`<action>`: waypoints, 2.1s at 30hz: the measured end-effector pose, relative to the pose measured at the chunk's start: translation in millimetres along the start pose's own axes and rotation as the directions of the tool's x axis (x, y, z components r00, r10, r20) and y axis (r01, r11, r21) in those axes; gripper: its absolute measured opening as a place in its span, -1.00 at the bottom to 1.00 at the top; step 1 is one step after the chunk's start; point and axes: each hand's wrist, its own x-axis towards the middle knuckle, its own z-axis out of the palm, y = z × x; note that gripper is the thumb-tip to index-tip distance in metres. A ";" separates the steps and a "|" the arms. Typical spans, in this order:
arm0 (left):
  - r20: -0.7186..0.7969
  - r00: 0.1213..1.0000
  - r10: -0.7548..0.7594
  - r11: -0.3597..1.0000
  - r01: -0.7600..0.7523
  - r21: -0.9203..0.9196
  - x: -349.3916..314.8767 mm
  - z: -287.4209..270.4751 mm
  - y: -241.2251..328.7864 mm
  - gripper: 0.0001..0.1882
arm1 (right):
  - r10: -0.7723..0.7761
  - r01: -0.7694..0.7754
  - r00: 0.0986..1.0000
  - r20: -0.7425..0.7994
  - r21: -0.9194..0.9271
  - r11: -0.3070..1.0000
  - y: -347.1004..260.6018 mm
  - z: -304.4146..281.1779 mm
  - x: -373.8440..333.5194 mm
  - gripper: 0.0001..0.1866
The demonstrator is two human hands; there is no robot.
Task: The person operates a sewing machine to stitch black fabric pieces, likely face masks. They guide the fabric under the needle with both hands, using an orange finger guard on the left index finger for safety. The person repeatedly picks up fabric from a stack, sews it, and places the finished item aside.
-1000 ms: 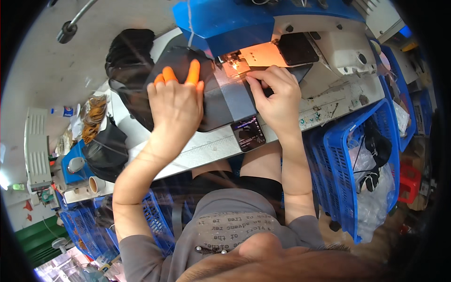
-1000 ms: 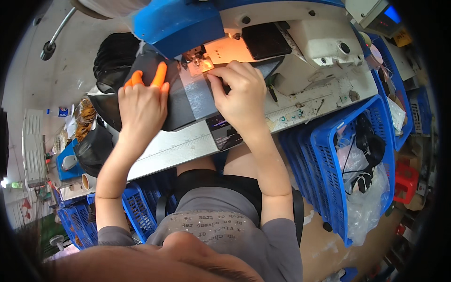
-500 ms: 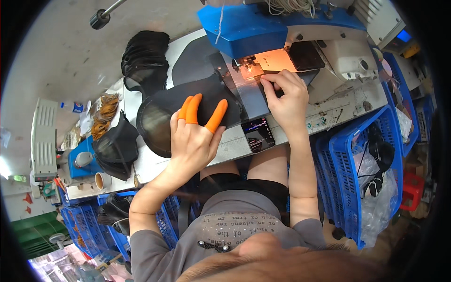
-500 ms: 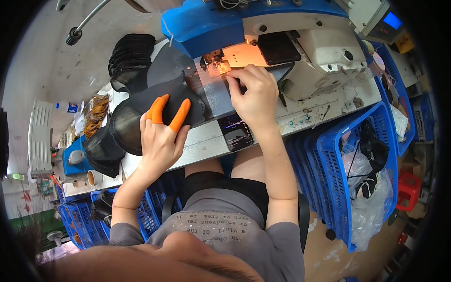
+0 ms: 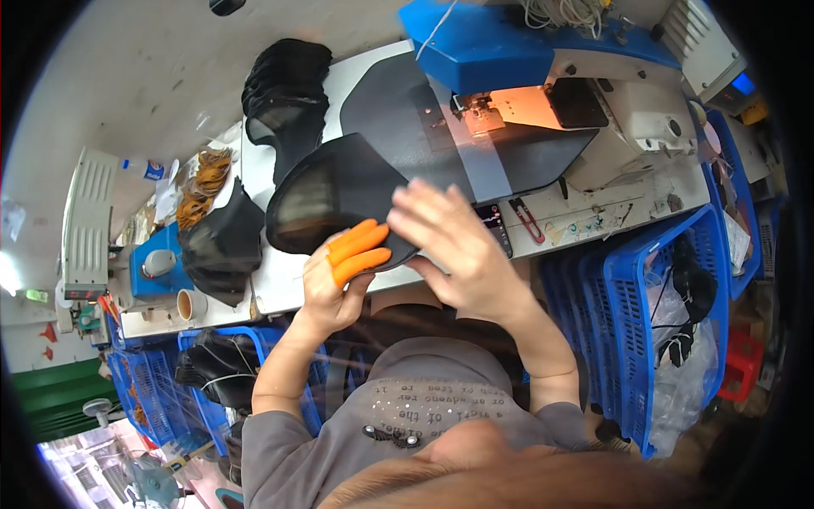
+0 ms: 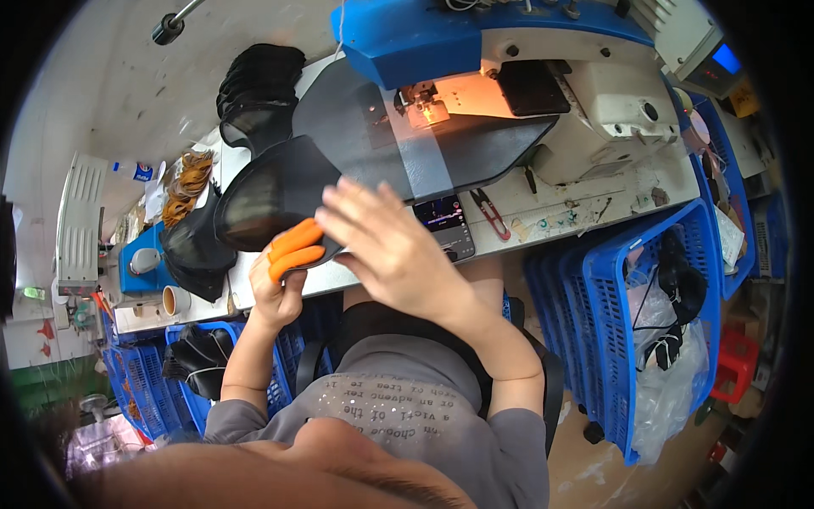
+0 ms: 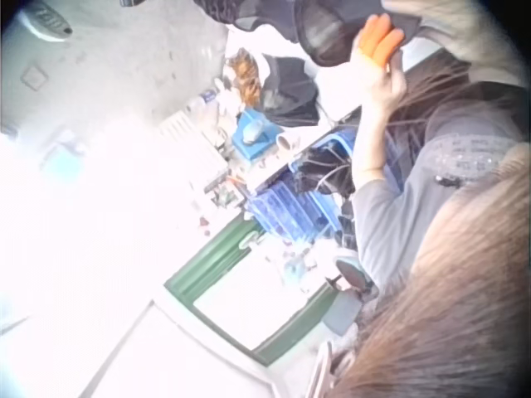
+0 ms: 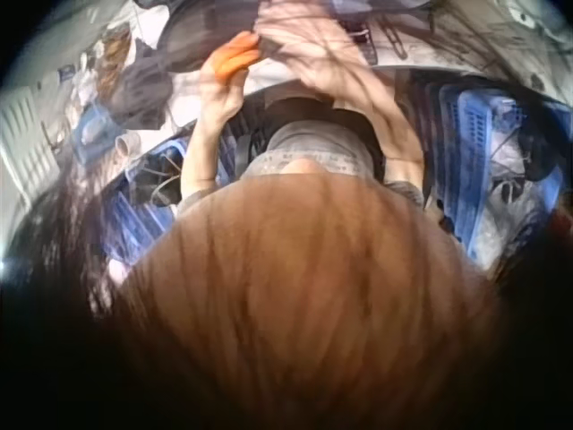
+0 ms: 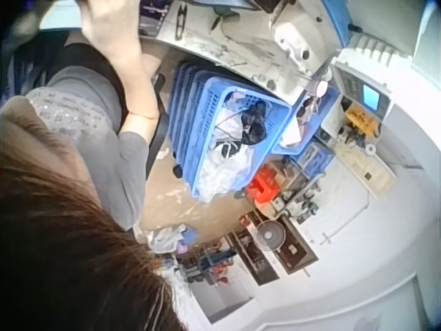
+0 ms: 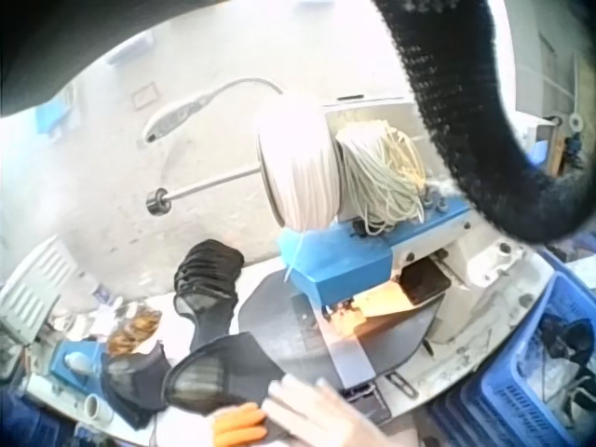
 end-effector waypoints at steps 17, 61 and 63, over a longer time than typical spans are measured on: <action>0.080 0.781 -0.620 0.777 0.625 -0.081 -32.9 38.7 -26.0 -0.59 | 0.577 -0.502 0.816 -0.042 0.442 0.743 18.0 63.1 -48.0 -0.82; 0.135 0.678 -0.722 0.495 0.644 -0.584 27.6 51.7 -7.9 -0.89 | 0.726 -0.433 0.668 -0.163 0.709 0.557 11.9 55.3 -24.9 -0.90; 0.152 0.678 -0.720 0.481 0.645 -0.594 28.6 50.9 -7.8 -0.88 | 0.720 -0.433 0.671 -0.176 0.696 0.573 10.2 54.4 -23.7 -0.90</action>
